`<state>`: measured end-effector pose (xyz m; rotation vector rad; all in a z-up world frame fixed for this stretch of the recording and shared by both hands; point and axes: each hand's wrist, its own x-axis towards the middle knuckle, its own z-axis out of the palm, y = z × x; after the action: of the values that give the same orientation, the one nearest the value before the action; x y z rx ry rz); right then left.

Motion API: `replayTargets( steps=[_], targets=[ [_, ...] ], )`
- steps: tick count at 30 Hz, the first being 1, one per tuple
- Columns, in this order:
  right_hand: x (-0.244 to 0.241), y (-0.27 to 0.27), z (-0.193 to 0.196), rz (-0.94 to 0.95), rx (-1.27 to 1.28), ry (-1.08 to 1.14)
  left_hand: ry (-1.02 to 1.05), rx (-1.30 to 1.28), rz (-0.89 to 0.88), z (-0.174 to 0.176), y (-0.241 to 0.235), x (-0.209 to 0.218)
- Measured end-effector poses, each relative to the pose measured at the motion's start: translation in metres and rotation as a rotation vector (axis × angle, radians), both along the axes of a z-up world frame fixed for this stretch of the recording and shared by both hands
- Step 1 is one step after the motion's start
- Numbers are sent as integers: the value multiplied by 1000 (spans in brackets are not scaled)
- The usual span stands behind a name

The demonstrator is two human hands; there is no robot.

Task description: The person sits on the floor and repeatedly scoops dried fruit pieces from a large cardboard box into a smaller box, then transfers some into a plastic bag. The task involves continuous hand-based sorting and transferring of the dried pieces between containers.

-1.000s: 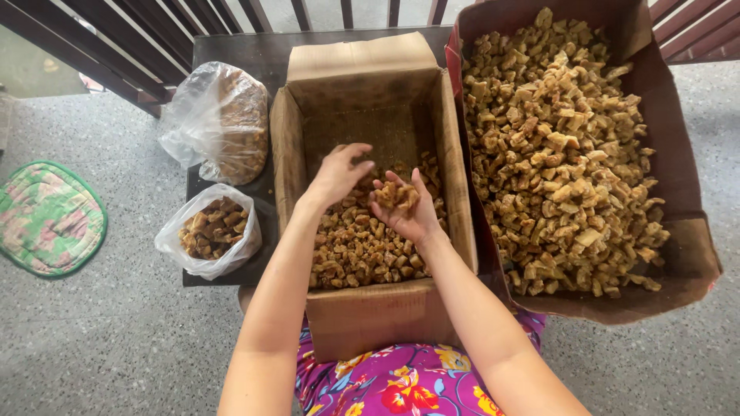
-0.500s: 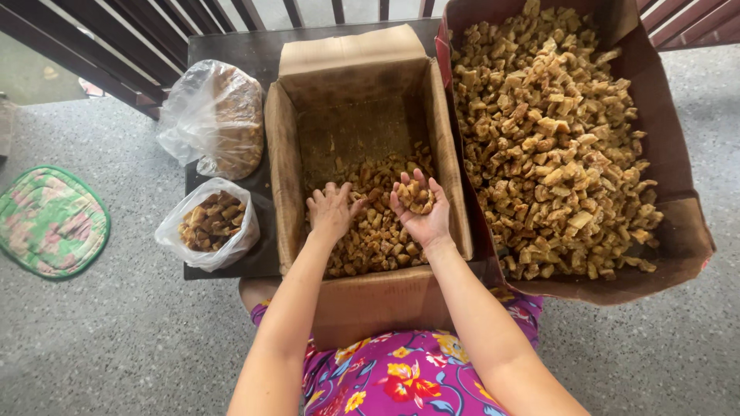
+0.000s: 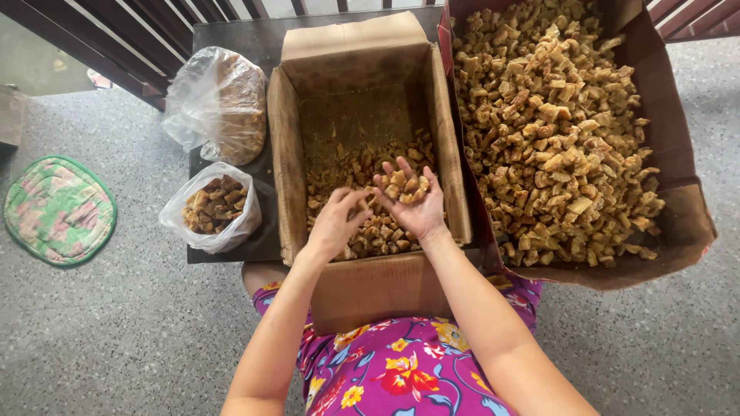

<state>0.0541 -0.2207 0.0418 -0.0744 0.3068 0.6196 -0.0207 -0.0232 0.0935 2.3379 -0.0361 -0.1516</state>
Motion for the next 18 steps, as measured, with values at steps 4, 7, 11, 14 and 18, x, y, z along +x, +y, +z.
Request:
replayTargets(
  steps=[4,7,11,14,18],
  targets=[
    [-9,13,1,62,-73,-23,-11,-260,-99,42,-18,28],
    [-10,15,0,111,-246,-21,-8,-240,-173,66,-21,36],
    [-7,10,-9,108,-162,-48,29,-250,-118,81,-19,41],
    [-4,12,-13,111,-182,14,38,-347,-158,82,-25,44],
    [-4,12,-13,92,-158,-60,121,-427,-120,72,-25,46]
  ],
)
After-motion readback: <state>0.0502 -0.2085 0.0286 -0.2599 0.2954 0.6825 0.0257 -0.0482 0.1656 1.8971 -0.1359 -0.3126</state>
